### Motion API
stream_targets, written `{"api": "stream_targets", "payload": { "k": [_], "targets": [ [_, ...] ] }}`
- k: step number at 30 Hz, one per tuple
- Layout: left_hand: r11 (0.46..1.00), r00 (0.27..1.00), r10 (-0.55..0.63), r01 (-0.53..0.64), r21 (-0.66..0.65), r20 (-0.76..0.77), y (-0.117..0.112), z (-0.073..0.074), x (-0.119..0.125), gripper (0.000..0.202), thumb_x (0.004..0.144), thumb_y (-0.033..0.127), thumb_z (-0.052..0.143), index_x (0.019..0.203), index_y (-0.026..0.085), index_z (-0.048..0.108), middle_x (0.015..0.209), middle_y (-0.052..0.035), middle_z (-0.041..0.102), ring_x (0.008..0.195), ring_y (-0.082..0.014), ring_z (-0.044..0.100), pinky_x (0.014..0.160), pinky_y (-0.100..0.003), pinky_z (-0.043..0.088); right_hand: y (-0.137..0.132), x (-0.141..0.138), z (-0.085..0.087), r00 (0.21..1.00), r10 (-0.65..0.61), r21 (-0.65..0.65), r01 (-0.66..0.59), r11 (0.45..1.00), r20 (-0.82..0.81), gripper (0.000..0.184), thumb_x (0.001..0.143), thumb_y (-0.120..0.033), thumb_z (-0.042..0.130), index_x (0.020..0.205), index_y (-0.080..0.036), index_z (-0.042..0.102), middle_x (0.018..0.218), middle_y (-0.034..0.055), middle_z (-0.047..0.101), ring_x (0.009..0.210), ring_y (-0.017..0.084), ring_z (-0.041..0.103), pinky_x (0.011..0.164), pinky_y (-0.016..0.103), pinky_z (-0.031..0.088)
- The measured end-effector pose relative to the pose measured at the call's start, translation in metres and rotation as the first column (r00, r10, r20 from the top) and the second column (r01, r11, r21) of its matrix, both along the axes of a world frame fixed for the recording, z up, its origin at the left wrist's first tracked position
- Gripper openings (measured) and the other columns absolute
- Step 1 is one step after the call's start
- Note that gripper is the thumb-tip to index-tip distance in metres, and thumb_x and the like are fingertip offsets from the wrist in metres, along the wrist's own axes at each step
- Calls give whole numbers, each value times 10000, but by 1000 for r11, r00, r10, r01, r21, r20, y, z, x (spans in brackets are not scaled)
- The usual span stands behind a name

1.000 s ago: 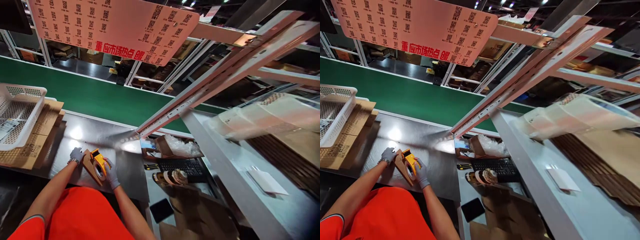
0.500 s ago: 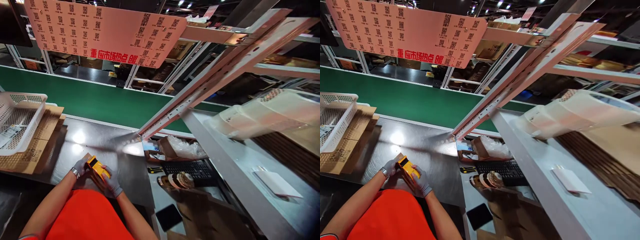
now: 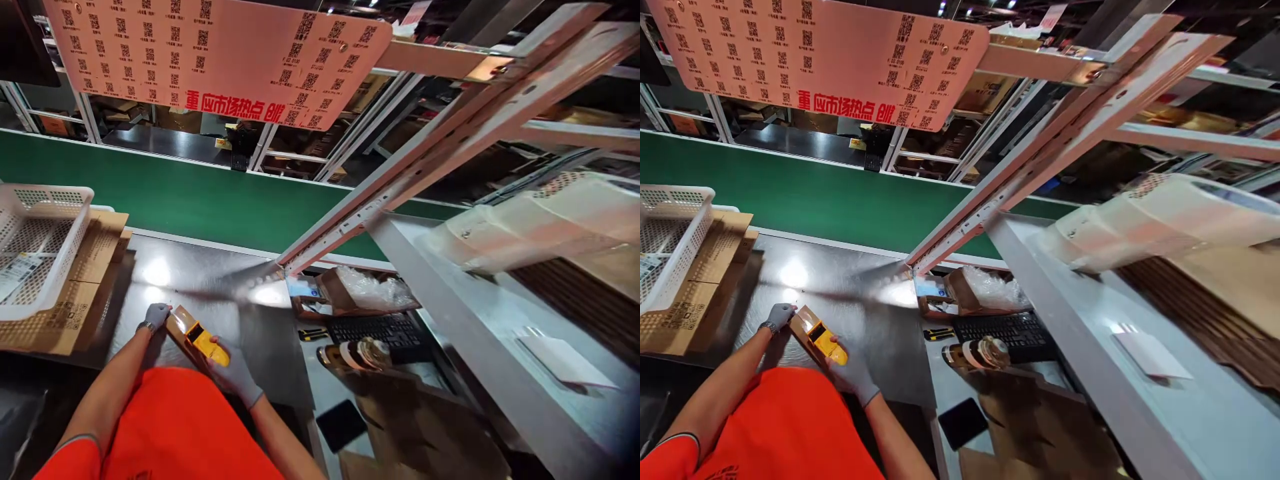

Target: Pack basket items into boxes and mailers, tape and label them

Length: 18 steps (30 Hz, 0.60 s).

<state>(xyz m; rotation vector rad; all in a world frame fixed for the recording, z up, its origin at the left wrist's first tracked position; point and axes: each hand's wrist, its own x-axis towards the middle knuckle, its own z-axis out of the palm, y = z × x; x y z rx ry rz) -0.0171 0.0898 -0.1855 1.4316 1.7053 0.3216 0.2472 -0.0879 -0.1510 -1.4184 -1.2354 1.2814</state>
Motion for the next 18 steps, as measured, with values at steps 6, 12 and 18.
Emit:
{"api": "stream_targets", "payload": {
  "k": [6, 12, 18],
  "targets": [
    [994, 985, -104, 97, -51, -138, 7, 12, -7, 236, 941, 400, 711, 942, 183, 805, 896, -62, 791, 929, -245, 747, 790, -307, 512, -2, 5, 1, 998, -7, -17, 6, 1000, -56, 536, 753, -436, 835, 1239, -249, 708, 1227, 124, 833, 1100, 352, 812, 1000, 541, 665],
    [990, 949, -125, 137, 22, -290, 2, 28, 0, 392, 1058, 352, 548, 1302, 194, 811, 1378, -149, 751, 1209, -279, 731, 968, -323, 523, 1, 5, 3, 1000, -1, -50, 0, 999, -28, 567, 734, -430, 845, 1246, -232, 703, 1215, 131, 836, 1093, 348, 811, 1002, 532, 665],
    [976, 914, -217, 215, -44, -344, -22, 26, 22, 572, 1124, 515, 395, 1153, 230, 890, 1162, -142, 815, 1111, -272, 763, 874, -310, 533, 22, -10, 15, 999, 47, -122, -45, 991, 10, 539, 759, -451, 831, 1254, -265, 728, 1153, 76, 857, 1018, 299, 823, 906, 454, 686]
  ]
}}
